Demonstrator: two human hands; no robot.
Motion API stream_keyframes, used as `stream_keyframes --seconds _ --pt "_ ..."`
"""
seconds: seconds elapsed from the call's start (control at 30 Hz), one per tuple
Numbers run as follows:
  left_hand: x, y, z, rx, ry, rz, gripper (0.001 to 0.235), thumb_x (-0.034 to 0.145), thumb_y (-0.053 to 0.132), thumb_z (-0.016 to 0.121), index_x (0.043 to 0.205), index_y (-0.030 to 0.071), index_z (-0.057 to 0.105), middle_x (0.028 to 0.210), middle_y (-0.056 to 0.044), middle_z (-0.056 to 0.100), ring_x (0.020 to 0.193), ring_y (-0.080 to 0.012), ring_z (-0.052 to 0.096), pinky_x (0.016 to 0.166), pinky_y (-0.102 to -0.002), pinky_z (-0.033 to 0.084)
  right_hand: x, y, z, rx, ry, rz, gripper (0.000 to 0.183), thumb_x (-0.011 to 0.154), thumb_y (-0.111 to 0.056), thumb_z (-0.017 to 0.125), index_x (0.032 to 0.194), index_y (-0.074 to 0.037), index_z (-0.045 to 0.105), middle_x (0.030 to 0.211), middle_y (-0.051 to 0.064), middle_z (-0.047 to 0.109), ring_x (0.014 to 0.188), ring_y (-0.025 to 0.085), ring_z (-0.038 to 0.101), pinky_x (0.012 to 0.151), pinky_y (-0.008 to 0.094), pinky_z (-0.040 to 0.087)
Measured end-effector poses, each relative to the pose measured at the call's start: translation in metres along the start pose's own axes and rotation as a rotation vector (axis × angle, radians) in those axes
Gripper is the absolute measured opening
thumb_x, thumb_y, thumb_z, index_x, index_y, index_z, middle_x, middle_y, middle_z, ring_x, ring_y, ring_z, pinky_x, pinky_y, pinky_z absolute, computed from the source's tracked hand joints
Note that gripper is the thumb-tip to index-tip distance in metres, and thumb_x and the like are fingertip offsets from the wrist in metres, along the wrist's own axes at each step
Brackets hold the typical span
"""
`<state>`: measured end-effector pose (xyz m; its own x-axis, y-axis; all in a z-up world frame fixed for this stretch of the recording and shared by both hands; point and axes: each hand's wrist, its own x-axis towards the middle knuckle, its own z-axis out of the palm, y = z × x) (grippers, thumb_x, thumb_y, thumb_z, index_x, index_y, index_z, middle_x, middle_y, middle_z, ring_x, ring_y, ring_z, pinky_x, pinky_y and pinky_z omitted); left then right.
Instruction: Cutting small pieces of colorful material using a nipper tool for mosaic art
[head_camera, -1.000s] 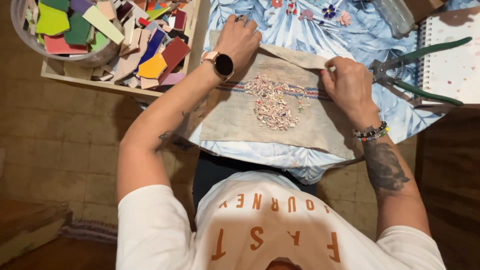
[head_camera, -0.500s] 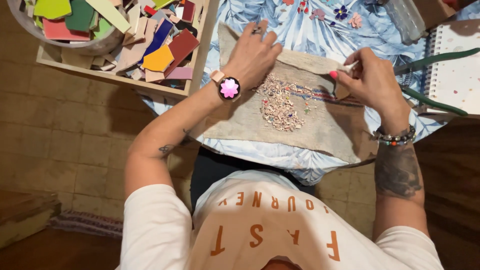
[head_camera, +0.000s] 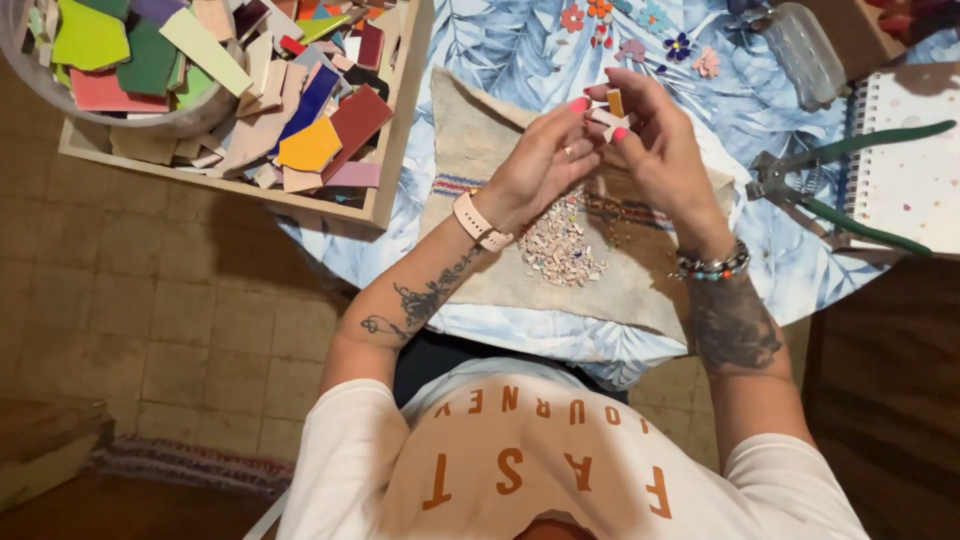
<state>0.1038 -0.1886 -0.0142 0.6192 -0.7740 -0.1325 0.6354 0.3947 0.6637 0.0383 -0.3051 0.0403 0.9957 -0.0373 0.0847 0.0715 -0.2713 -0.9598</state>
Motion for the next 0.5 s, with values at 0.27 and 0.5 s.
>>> stream_keyframes --seconds 0.27,0.5 --pt "0.007 -0.008 -0.023 -0.352 0.021 -0.133 0.049 0.087 0.034 0.037 0.116 -0.006 0.039 0.113 -0.022 0.047 0.101 -0.0286 0.048 0.090 -0.038 0.041 -0.002 -0.001 0.009 -0.367 0.059 -0.318 0.043 0.077 0.017 0.040 0.119 0.008 0.039 0.113 0.023 0.050 0.101 0.030 0.054 0.093 0.034 0.043" --pt "0.023 -0.038 -0.055 -0.386 -0.134 -0.037 0.041 0.093 0.029 0.037 0.119 -0.002 0.039 0.116 -0.020 0.047 0.108 -0.0308 0.048 0.094 -0.046 0.037 -0.001 0.024 0.007 -0.123 0.109 -0.352 0.034 0.078 0.018 0.050 0.111 0.012 0.047 0.099 0.022 0.055 0.090 0.030 0.057 0.077 0.034 0.047"
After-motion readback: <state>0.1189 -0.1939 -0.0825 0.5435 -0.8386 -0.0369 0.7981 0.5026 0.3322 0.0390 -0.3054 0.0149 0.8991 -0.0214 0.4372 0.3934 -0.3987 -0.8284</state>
